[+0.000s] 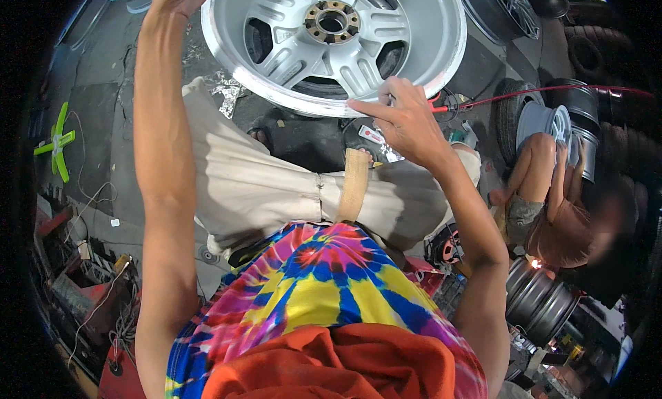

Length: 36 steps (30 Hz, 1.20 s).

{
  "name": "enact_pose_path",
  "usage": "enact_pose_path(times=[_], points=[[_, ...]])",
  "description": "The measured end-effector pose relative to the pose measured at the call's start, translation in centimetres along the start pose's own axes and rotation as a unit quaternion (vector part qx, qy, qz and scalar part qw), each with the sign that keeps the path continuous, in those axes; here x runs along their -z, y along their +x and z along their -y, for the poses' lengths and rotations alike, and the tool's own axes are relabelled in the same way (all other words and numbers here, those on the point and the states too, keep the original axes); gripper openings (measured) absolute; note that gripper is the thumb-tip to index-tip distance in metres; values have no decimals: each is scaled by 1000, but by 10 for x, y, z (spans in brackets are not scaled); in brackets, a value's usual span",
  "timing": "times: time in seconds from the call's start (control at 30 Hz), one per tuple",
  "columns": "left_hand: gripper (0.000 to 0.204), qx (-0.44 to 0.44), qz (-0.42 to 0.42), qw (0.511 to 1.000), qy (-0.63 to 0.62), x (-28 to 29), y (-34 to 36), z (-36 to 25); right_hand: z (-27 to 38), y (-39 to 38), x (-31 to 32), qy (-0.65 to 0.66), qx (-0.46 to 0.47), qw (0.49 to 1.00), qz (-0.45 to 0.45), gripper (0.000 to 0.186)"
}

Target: Repairing an alloy wheel by applying filler and sanding.

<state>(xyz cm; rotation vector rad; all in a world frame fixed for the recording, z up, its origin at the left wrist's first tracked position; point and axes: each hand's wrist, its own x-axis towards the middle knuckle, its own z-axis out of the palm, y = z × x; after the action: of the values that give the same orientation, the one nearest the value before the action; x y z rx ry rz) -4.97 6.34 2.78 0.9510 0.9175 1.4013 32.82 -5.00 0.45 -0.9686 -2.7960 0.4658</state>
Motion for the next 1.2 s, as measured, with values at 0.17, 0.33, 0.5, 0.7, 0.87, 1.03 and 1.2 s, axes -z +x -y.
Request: enact_pose_path(times=[0.17,0.33,0.5,0.7,0.87,1.03,1.2], points=[[26,2,-14,1000,12,-4,3,2,8,-19,-1,-30,-103,993,-49,39],[26,2,-8,1000,3,-7,4,4,38,-14,-26,-12,-111,989,-98,38],[28,3,-1,1000,8,-12,2,3,64,7,-49,29,-113,982,-149,38],[29,-2,-16,1000,-3,-1,-2,-2,78,38,-55,44,-90,984,-149,39],[29,-15,5,1000,-22,10,-9,-8,81,65,-62,31,-55,988,-141,38],[28,-39,34,999,-7,16,-12,-11,82,95,-58,23,-22,990,-135,35],[29,-19,-24,998,59,24,-23,-3,67,122,-43,49,14,984,-172,30]])
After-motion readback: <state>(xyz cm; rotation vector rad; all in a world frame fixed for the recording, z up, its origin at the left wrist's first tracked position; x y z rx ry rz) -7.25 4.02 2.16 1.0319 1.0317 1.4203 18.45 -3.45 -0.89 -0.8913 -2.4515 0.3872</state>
